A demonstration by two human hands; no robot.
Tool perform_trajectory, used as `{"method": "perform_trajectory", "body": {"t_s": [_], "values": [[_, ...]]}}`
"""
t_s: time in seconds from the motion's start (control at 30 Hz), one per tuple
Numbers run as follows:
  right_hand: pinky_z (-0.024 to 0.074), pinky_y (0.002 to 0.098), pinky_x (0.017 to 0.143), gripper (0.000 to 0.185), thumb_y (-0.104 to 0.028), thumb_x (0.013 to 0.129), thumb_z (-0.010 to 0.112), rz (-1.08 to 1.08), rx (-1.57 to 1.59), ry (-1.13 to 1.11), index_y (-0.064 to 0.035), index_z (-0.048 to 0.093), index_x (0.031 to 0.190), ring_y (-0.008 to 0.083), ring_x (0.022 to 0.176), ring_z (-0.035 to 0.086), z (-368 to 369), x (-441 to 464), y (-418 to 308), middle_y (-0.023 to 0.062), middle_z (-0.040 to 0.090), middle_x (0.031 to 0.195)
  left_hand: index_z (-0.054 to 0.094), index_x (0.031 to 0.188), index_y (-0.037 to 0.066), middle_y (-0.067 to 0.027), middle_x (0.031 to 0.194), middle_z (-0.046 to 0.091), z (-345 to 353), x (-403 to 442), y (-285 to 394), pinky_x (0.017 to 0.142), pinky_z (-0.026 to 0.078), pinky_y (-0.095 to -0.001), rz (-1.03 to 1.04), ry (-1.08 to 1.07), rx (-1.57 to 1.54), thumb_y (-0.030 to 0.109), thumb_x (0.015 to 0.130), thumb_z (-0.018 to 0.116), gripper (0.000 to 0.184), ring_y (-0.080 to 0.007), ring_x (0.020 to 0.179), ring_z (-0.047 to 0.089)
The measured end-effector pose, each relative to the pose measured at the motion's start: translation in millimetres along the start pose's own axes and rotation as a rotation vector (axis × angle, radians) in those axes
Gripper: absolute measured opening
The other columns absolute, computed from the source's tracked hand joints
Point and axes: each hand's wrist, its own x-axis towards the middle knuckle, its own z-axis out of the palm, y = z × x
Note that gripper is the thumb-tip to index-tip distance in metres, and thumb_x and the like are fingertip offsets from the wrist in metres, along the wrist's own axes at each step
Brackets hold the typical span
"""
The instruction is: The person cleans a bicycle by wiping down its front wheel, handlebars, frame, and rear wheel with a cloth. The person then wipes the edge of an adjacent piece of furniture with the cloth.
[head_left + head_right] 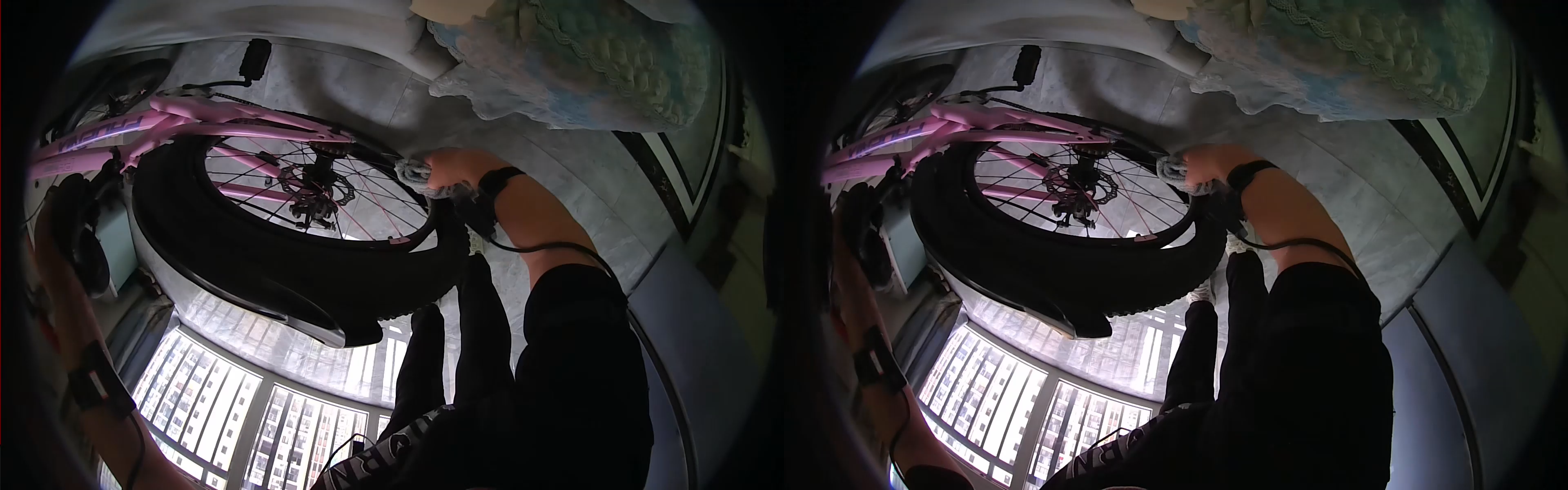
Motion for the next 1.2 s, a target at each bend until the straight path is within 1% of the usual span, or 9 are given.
{"method": "perform_trajectory", "body": {"t_s": [0.1,0.2,0.3,0.5,0.57,0.7,0.8,1.1,1.2], "values": [[0.0502,0.0348,0.076,0.050,-0.015,0.068,0.063,-0.008,0.150,-0.040,-0.0053,0.060,0.117,0.0231,0.087,0.064,-33.2,-27.3,18.8,0.0115,0.067,0.095,0.064,0.101,-0.006,-0.0145,0.099,0.065,-0.4,1.1,-1.9,0.077,0.052,-0.0369,0.016,0.000,0.025,0.035,0.087,0.051,0.045,-0.0261,0.085,0.065],[0.0508,0.0347,0.073,0.052,-0.013,0.067,0.063,-0.116,0.852,-0.012,-0.0062,0.059,0.119,0.0212,0.082,0.064,-29.9,-58.7,37.0,0.0109,0.067,0.092,0.065,0.100,-0.005,-0.0153,0.099,0.065,2.4,4.9,-4.6,0.077,0.052,-0.0375,0.023,0.003,0.043,0.035,0.087,0.052,0.044,-0.0269,0.085,0.065],[0.0517,0.0367,0.075,0.048,-0.012,0.069,0.063,-0.270,0.295,0.077,-0.0052,0.060,0.116,0.0241,0.085,0.066,0.6,-68.8,17.5,0.0145,0.067,0.095,0.066,0.099,-0.005,-0.0160,0.099,0.066,1.4,4.5,-8.4,0.076,0.052,-0.0380,0.047,0.019,0.070,0.034,0.086,0.052,0.044,-0.0277,0.085,0.065],[0.0501,0.0435,0.087,0.042,-0.017,0.075,0.063,0.171,0.078,0.366,-0.0090,0.057,0.117,0.0328,0.101,0.063,37.6,-75.3,28.4,0.0204,0.066,0.103,0.067,0.097,-0.005,-0.0174,0.099,0.066,-3.1,12.8,-20.4,0.076,0.052,-0.0391,0.084,0.044,0.113,0.033,0.085,0.053,0.042,-0.0293,0.084,0.065],[0.0502,0.0438,0.087,0.048,-0.016,0.078,0.061,0.080,-0.072,0.563,-0.0128,0.052,0.125,0.0350,0.102,0.062,49.8,-89.3,49.2,0.0213,0.063,0.108,0.067,0.096,-0.004,-0.0179,0.099,0.066,-2.3,15.0,-22.1,0.076,0.052,-0.0395,0.106,0.052,0.123,0.033,0.085,0.054,0.042,-0.0299,0.084,0.065],[0.0513,0.0449,0.086,0.067,-0.011,0.079,0.059,0.284,-0.188,0.354,-0.0185,0.036,0.142,0.0381,0.104,0.061,62.5,-146.8,38.8,0.0255,0.055,0.116,0.068,0.095,-0.004,-0.0189,0.098,0.067,-2.7,12.9,-26.2,0.076,0.052,-0.0402,0.127,0.066,0.166,0.033,0.084,0.054,0.041,-0.0310,0.084,0.065],[0.0506,0.0455,0.087,0.073,-0.010,0.079,0.059,0.143,-0.036,0.185,-0.0215,0.030,0.145,0.0401,0.103,0.061,87.8,-157.2,35.4,0.0263,0.047,0.127,0.068,0.094,-0.004,-0.0196,0.098,0.067,-8.2,14.9,-31.6,0.076,0.052,-0.0408,0.139,0.074,0.197,0.032,0.083,0.055,0.040,-0.0318,0.084,0.065],[0.0472,0.0424,0.093,0.095,-0.029,0.069,0.078,-0.093,0.620,0.613,-0.0207,0.025,0.147,0.0384,0.112,0.057,159.2,-138.7,-15.4,0.0241,0.059,0.115,0.070,0.091,-0.003,-0.0218,0.098,0.068,-3.6,3.5,1.6,0.076,0.052,-0.0425,0.202,0.087,0.221,0.031,0.081,0.056,0.038,-0.0342,0.083,0.065],[0.0477,0.0429,0.092,0.090,-0.034,0.070,0.080,0.044,0.550,0.542,-0.0196,0.030,0.144,0.0383,0.111,0.058,155.7,-133.4,-16.2,0.0224,0.059,0.117,0.071,0.090,-0.001,-0.0211,0.097,0.069,-0.5,-3.1,9.7,0.076,0.053,-0.0438,0.075,0.131,0.129,0.029,0.079,0.058,0.035,-0.0349,0.084,0.065]]}}
